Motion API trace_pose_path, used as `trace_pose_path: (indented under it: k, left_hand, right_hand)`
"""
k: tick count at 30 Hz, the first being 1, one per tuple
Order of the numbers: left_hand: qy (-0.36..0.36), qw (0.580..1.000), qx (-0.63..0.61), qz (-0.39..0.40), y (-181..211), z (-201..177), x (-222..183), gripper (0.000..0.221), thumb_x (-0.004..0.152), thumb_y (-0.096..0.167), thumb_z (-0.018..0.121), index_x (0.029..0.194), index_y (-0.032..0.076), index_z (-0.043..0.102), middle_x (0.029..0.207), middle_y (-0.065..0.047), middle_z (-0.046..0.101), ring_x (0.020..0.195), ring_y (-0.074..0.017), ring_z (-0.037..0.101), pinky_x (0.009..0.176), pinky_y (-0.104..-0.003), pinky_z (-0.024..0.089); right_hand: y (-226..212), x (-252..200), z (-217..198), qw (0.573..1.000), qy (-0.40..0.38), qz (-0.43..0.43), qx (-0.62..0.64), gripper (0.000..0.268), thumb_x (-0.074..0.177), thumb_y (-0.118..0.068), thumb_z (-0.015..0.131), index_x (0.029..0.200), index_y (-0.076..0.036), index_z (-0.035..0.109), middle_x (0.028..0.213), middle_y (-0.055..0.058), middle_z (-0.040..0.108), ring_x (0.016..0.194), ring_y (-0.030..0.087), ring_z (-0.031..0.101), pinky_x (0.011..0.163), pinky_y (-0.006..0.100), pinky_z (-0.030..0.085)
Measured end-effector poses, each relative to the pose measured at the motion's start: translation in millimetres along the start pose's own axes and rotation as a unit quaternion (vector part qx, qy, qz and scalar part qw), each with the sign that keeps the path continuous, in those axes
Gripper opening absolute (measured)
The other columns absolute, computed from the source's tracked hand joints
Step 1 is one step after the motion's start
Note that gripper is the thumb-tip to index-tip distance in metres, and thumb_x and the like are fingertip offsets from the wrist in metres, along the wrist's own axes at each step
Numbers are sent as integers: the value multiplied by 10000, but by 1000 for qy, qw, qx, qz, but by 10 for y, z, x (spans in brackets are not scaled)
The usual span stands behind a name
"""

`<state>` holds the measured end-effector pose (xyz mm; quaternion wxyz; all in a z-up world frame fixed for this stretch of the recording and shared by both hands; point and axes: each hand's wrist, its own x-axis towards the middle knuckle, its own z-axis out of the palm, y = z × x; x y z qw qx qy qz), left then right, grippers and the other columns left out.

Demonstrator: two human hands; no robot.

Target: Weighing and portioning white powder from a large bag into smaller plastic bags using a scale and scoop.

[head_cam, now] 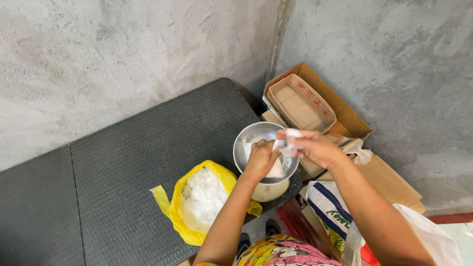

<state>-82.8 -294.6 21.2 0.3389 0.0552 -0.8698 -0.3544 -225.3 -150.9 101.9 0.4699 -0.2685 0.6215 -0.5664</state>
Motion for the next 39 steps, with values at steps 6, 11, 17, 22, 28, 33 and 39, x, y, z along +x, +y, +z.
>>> trace_pose_path:
  k: [6, 11, 17, 22, 28, 33, 39]
  left_hand:
    - [-6, 997, -45, -58, -53, -36, -14, 243, 977, 255, 700, 902, 26, 674, 820, -182, 646, 802, -367, 611, 753, -473, 478]
    - [-21, 999, -20, -40, 37, -60, -5, 187, 958, 213, 697, 955, 27, 680, 832, -175, 664, 845, -370, 611, 802, -482, 460]
    - [25, 996, -88, -15, -5, -186, 40, 109, 926, 145, 724, 968, 45, 711, 939, -126, 686, 966, -346, 619, 871, -434, 495]
    - [3, 997, -79, -7, 433, -542, 295, 59, 856, 82, 771, 913, 89, 785, 954, -77, 713, 905, -252, 685, 796, -349, 544]
    - [-33, 972, -224, 60, 1094, -907, 492, 171, 874, -34, 743, 1000, 76, 776, 960, -51, 719, 865, -141, 704, 749, -269, 572]
    - [-19, 912, -410, -27, 874, -890, 378, 139, 883, -43, 713, 966, 50, 775, 984, -14, 679, 804, -111, 683, 665, -277, 585]
    - [80, 934, -345, -47, 344, -569, 203, 100, 913, -63, 727, 946, 32, 736, 978, -12, 656, 868, -85, 605, 769, -233, 489]
  right_hand:
    - [-72, -72, 57, 815, -24, -21, -578, 246, 860, -284, 772, 1037, -126, 836, 918, 24, 775, 806, 77, 647, 732, 242, 479]
    - [320, 111, -149, 998, -45, -15, -35, 233, 931, -219, 694, 1047, -30, 763, 862, 43, 756, 735, 125, 639, 672, 292, 536]
    - [474, -105, -11, 927, -18, -33, 372, 299, 1027, -283, 657, 1001, 15, 669, 622, -50, 489, 560, 98, 455, 521, 262, 383]
    - [735, -577, 697, 868, -166, -58, 465, 240, 995, -171, 628, 1178, -19, 662, 719, -19, 517, 656, 112, 468, 641, 270, 392]
    - [1204, -38, 693, 824, -359, -75, 432, 200, 1094, -228, 631, 1249, -106, 660, 834, 6, 541, 870, 145, 524, 798, 308, 415]
    - [850, 394, 211, 967, -77, -186, 157, 97, 923, -115, 661, 1013, -142, 637, 917, -14, 659, 881, 144, 657, 809, 362, 589]
    - [209, 230, -87, 941, 69, -286, -165, 168, 947, -82, 661, 1074, -43, 764, 913, 42, 750, 790, 59, 632, 724, 251, 536]
